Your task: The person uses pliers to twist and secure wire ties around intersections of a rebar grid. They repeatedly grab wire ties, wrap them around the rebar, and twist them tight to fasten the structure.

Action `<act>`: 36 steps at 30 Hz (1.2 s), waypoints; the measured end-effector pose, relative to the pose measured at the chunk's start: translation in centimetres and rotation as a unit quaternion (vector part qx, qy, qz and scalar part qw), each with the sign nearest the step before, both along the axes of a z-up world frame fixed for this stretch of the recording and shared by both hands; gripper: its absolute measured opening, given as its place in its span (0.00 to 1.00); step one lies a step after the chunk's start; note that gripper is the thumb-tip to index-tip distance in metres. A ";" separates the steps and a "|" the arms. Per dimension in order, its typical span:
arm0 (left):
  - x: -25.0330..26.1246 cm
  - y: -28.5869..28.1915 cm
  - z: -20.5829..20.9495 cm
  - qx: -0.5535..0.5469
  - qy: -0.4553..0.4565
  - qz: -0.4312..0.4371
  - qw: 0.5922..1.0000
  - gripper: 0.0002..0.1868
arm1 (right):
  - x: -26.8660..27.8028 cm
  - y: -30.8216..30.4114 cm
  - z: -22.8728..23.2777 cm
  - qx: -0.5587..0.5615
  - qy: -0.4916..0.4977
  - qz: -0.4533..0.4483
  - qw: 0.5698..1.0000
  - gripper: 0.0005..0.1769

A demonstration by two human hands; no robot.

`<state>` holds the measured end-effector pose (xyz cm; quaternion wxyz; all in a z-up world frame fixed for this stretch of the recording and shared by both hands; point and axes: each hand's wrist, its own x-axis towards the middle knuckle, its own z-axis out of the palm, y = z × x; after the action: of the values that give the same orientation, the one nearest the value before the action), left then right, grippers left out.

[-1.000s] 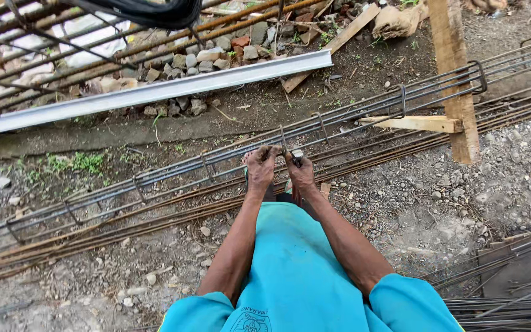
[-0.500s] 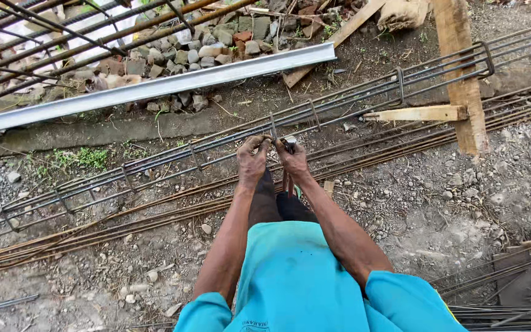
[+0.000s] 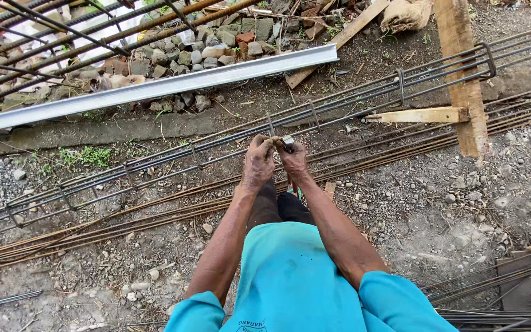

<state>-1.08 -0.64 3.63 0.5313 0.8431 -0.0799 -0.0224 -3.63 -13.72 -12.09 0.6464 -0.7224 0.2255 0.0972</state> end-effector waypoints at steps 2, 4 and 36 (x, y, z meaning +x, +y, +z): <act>0.0 -0.3 0.0 0.011 -0.005 0.012 1.000 0.06 | -0.1 0.0 -1.5 -0.009 0.000 -0.009 1.000 0.21; 0.5 -0.1 -0.7 0.022 -0.011 0.023 0.999 0.05 | -0.3 0.3 -2.1 -0.019 0.000 -0.019 1.000 0.21; 3.2 -4.2 5.6 0.208 0.330 0.143 0.909 0.23 | -0.4 1.2 -2.0 0.136 0.022 -0.162 0.977 0.11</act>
<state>2.17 -4.86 9.20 0.3371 0.8815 0.2281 -0.2395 -4.01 -12.51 -14.12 0.7409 -0.5792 0.3379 0.0369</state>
